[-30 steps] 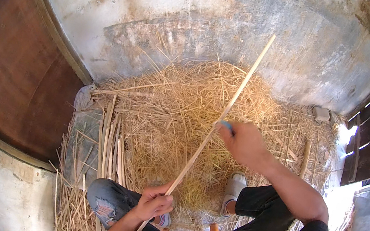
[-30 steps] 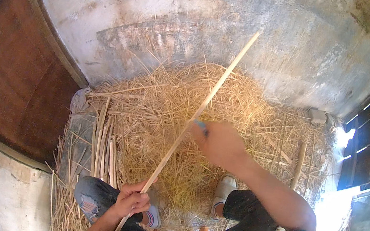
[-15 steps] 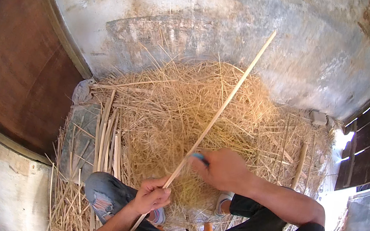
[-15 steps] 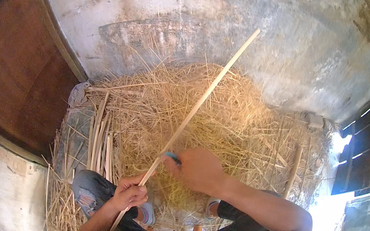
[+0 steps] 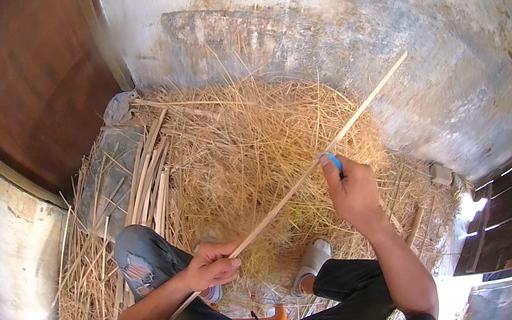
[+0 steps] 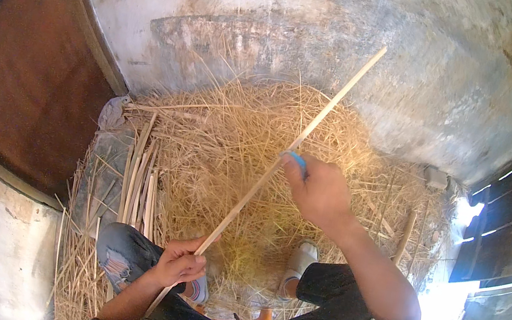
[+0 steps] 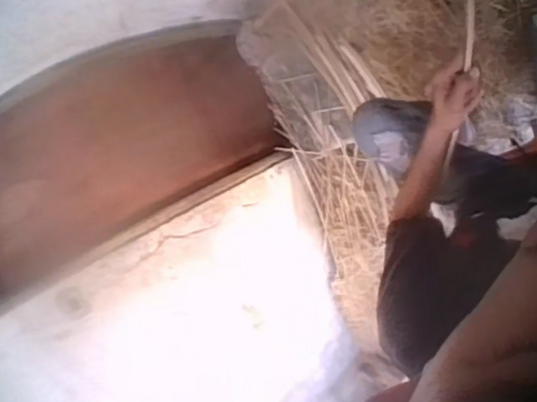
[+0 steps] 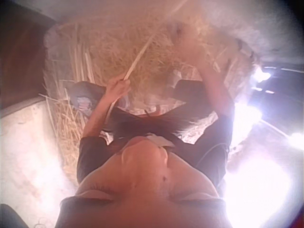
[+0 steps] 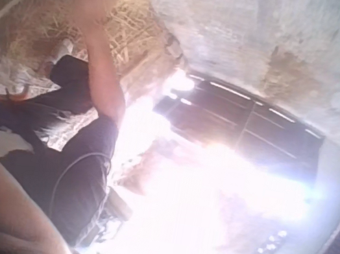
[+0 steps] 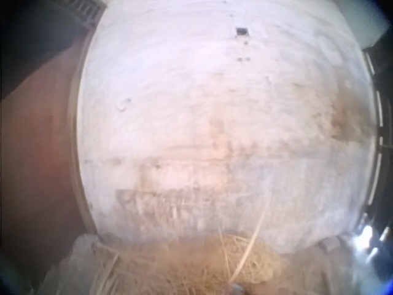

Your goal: The person sits on a straw-covered floor and uses a utility knife to shave thin strips from a long wooden stick. They hold the stick with one hand and carefully scrape along its length with the knife in the other hand, creating fine shavings that fall onto the straw below.

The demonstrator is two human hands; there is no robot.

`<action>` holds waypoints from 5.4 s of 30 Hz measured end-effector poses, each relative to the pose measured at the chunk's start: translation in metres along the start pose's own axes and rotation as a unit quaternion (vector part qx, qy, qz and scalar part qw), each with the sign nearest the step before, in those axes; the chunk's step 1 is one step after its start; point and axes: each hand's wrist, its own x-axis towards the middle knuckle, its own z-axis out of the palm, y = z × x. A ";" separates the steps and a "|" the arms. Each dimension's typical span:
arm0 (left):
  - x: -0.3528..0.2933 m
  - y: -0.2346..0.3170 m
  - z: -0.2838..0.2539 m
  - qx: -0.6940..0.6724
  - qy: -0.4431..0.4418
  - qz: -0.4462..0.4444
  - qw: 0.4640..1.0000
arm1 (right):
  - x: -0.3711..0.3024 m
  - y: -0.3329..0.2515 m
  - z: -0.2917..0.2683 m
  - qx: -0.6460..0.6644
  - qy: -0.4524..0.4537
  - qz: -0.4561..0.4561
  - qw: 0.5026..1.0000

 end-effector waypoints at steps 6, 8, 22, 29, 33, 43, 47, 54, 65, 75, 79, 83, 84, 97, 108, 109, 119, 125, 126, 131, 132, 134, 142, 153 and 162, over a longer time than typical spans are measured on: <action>0.007 0.005 0.001 -0.049 -0.001 -0.023 0.999 | -0.025 -0.013 0.030 -0.079 -0.040 -0.080 0.993; 0.006 0.005 0.001 -0.052 0.000 -0.011 0.999 | -0.016 -0.013 0.026 -0.069 -0.034 -0.054 0.996; 0.007 0.003 0.000 -0.083 -0.011 -0.015 0.996 | -0.001 -0.012 0.016 -0.020 -0.072 0.027 0.997; 0.003 0.006 -0.004 -0.076 -0.027 0.016 0.997 | -0.029 -0.025 0.039 0.089 -0.164 -0.036 0.982; 0.004 0.007 -0.001 -0.064 -0.032 0.020 0.997 | -0.008 0.024 0.031 0.291 -0.110 0.030 0.950; 0.003 -0.007 0.002 0.149 0.030 0.047 0.987 | 0.000 0.013 -0.002 0.016 0.046 -0.043 0.998; 0.005 -0.006 0.005 0.183 0.069 0.037 0.980 | -0.016 0.008 0.015 -0.057 0.001 -0.044 0.997; 0.005 0.000 0.008 0.270 0.088 0.069 0.956 | 0.004 0.005 0.009 -0.047 0.006 0.023 0.999; 0.007 -0.005 0.005 0.245 0.107 0.083 0.960 | -0.004 -0.015 0.020 -0.075 -0.068 0.050 0.994; 0.007 -0.004 0.003 0.350 0.103 0.144 0.920 | -0.004 -0.012 0.021 -0.051 -0.051 0.035 0.997; 0.010 -0.001 0.007 0.386 0.106 0.169 0.901 | -0.033 -0.020 0.038 -0.101 -0.086 -0.017 0.991; 0.004 -0.001 0.001 0.357 0.126 0.136 0.916 | -0.054 -0.038 0.057 -0.053 -0.137 -0.064 0.987; 0.002 -0.001 0.001 0.336 0.134 0.128 0.924 | -0.050 -0.038 0.054 -0.017 -0.127 -0.040 0.991; -0.033 -0.017 0.044 0.110 0.138 0.258 0.950 | -0.117 -0.064 0.070 0.287 0.049 -0.106 0.951; -0.077 -0.036 0.083 0.271 0.235 0.397 0.845 | -0.181 -0.146 0.090 0.339 0.163 -0.105 0.921; -0.080 -0.035 0.085 0.295 0.240 0.413 0.827 | -0.183 -0.148 0.081 0.321 0.152 -0.110 0.928; -0.104 -0.008 0.112 0.454 0.281 0.455 0.713 | -0.208 -0.161 0.050 0.233 0.225 -0.170 0.931; -0.100 -0.005 0.129 0.435 0.264 0.465 0.724 | -0.215 -0.157 0.044 0.266 0.282 -0.244 0.889; -0.098 -0.007 0.130 0.435 0.264 0.467 0.723 | -0.216 -0.151 0.043 0.279 0.261 -0.240 0.892; -0.084 -0.014 0.117 0.356 0.269 0.455 0.771 | -0.230 -0.124 0.038 0.329 0.105 -0.196 0.918; -0.079 -0.012 0.117 0.331 0.266 0.464 0.777 | -0.229 -0.119 0.038 0.331 0.103 -0.176 0.921; -0.071 -0.010 0.116 0.282 0.266 0.477 0.788 | -0.226 -0.105 0.037 0.337 0.090 -0.134 0.928; -0.044 -0.033 0.132 0.227 0.349 0.414 0.810 | -0.251 -0.057 0.078 0.263 -0.121 -0.168 0.942; -0.095 0.069 0.152 0.697 0.344 0.524 0.349 | -0.247 0.020 0.022 0.048 0.172 -0.197 0.964; -0.142 0.045 0.106 0.734 0.021 0.076 0.675 | -0.188 0.032 -0.033 -0.013 0.250 -0.191 0.949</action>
